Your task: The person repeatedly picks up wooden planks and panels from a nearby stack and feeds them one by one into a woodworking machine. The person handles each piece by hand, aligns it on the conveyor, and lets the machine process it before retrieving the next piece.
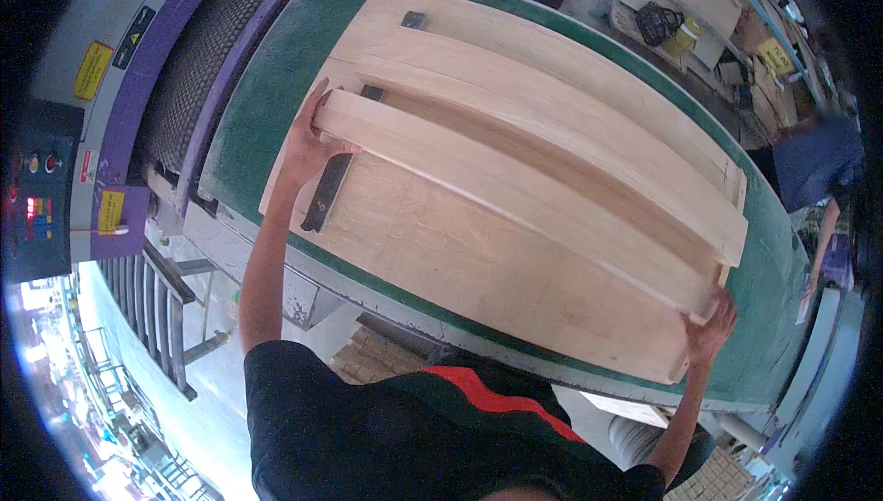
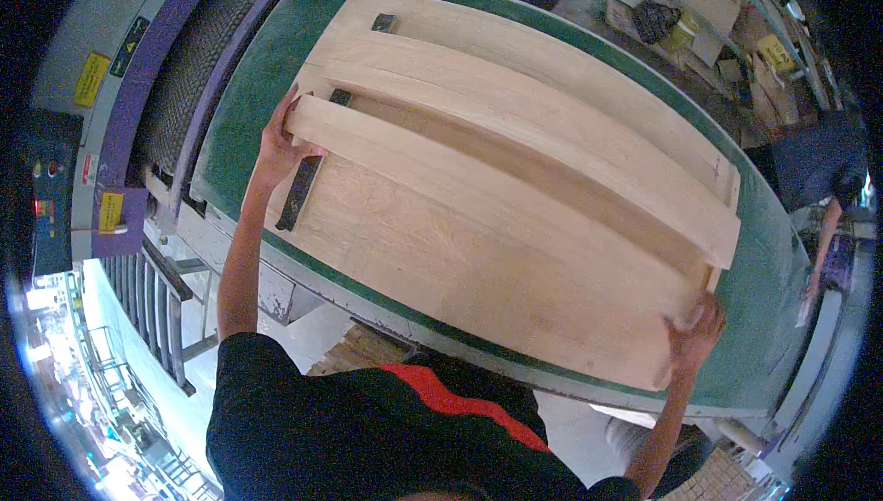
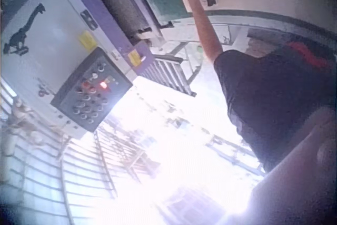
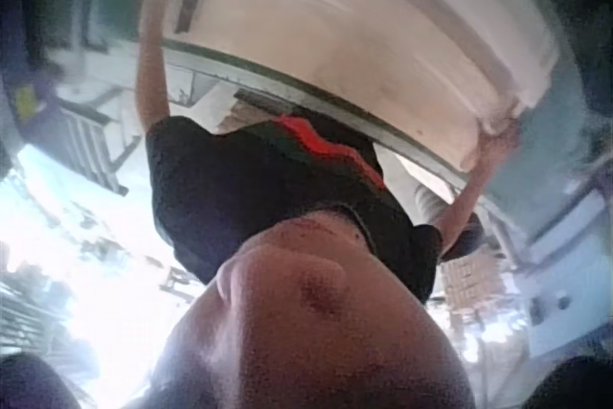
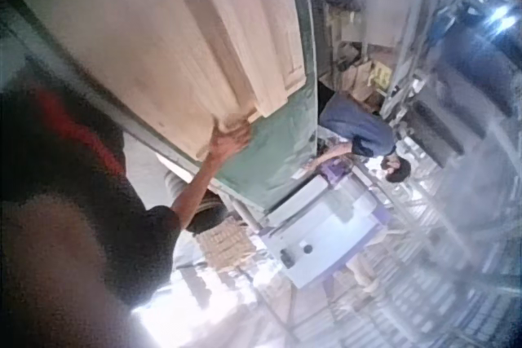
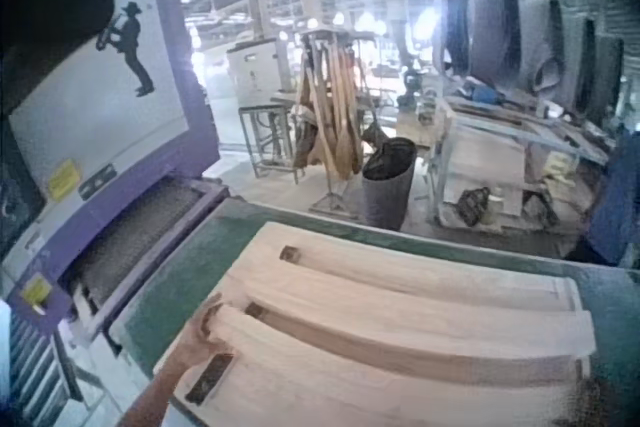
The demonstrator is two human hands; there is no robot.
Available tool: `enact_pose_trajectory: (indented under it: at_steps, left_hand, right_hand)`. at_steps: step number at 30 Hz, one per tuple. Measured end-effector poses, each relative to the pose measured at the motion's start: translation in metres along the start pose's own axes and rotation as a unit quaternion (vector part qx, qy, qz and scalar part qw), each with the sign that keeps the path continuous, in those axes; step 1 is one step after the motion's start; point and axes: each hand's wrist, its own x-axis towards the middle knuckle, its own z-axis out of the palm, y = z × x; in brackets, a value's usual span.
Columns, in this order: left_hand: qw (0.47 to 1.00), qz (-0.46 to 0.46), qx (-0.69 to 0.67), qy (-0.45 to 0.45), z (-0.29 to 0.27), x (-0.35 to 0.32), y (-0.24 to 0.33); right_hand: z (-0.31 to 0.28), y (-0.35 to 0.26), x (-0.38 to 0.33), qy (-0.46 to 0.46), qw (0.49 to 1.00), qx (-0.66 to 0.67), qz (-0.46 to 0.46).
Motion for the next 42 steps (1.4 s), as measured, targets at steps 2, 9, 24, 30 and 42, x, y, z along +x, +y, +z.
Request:
enact_pose_trajectory:
  at_steps: [2,9,24,30,42]
  left_hand:
    - [1.000,0.010,0.002,0.021,0.010,0.005,-0.003]
    - [0.999,0.024,-0.022,0.029,0.021,0.026,-0.003]
    - [0.943,-0.029,-0.325,0.060,-0.012,0.059,-0.027]
    - [0.821,-0.191,-0.535,-0.054,0.017,0.064,0.014]
    - [0.996,0.048,0.074,-0.021,-0.006,0.107,0.010]
  right_hand:
    - [0.010,-0.015,0.024,0.122,0.990,-0.033,0.058]
    - [0.071,-0.026,0.000,0.081,0.834,0.426,0.341]
    - [0.057,-0.074,0.002,0.217,0.680,0.576,0.399]
    - [0.029,-0.060,-0.045,0.268,0.704,0.511,0.413]
    - [0.015,-0.027,-0.077,0.299,0.751,0.503,0.306]
